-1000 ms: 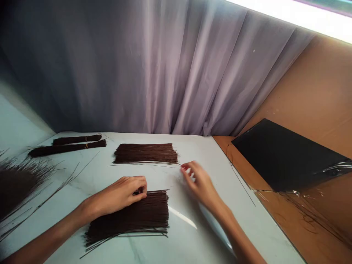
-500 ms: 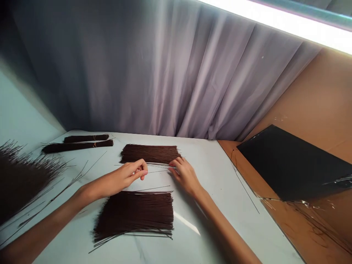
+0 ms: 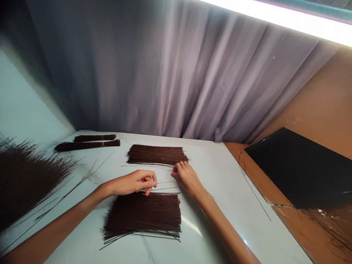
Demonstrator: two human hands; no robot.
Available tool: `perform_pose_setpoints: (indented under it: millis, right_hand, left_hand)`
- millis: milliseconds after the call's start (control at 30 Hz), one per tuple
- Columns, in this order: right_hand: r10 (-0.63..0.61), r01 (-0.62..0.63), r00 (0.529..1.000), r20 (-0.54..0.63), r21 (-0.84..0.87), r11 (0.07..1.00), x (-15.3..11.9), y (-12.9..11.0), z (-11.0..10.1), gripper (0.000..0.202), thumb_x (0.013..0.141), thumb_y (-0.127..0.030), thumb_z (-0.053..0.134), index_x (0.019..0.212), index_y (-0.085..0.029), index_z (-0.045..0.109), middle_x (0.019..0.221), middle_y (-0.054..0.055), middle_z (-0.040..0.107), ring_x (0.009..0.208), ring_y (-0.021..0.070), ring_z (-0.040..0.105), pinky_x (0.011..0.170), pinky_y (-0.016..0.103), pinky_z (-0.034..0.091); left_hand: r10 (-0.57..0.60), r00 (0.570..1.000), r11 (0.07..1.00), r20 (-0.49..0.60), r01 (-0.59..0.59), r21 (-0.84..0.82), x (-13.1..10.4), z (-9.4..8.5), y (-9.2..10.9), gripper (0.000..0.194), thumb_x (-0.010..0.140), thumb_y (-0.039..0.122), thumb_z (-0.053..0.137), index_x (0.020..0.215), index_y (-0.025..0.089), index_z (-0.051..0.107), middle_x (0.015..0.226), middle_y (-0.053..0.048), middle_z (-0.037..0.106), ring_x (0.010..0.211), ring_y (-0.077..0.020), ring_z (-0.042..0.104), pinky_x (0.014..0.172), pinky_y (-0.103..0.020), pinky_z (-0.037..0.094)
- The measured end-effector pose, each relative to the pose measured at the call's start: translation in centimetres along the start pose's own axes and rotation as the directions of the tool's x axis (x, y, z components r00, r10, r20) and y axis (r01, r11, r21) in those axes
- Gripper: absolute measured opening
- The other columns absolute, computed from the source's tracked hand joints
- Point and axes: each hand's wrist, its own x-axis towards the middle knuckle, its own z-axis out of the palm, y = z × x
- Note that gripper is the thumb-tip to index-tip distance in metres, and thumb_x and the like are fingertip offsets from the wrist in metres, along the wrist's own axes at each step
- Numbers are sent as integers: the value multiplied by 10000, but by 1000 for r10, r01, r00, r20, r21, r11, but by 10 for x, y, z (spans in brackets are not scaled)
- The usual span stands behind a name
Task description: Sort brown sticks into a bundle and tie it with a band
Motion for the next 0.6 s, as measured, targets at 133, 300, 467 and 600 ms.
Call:
perform_pose_setpoints:
  millis: [133,300,467,600]
  right_hand:
    - [11,-15,999,45,97,995,6,3,2,114,1011,-280,547,935,-212,598,878,5,654,793,164,599,694,259,461]
    - [28,-31,998,50,68,997,8,-7,5,150,992,-178,498,860,-200,565,885,64,646,848,218,591,750,322,469]
    - [63,-64,998,18,57,996,-18,-11,-3,181,924,-84,428,823,-219,493,889,93,614,831,242,559,720,350,465]
    - [132,-130,991,-2,137,982,-45,-12,-26,158,962,-167,356,840,-241,423,835,36,572,683,179,506,600,289,440]
  left_hand:
    - [-15,1000,1000,4,15,11,-3,-1,2,245,953,443,535,891,214,599,717,19,682,596,-131,448,580,-246,319]
    - [-25,1000,1000,-5,25,-5,-2,2,-1,241,948,439,542,877,213,586,695,17,688,560,-121,408,551,-238,314]
    - [-50,998,989,40,55,-134,0,4,-1,283,932,493,571,901,213,564,683,11,687,497,-99,347,486,-226,282]
    - [-53,995,985,84,66,-158,0,4,-2,293,924,500,587,890,209,574,682,8,698,507,-102,376,498,-226,306]
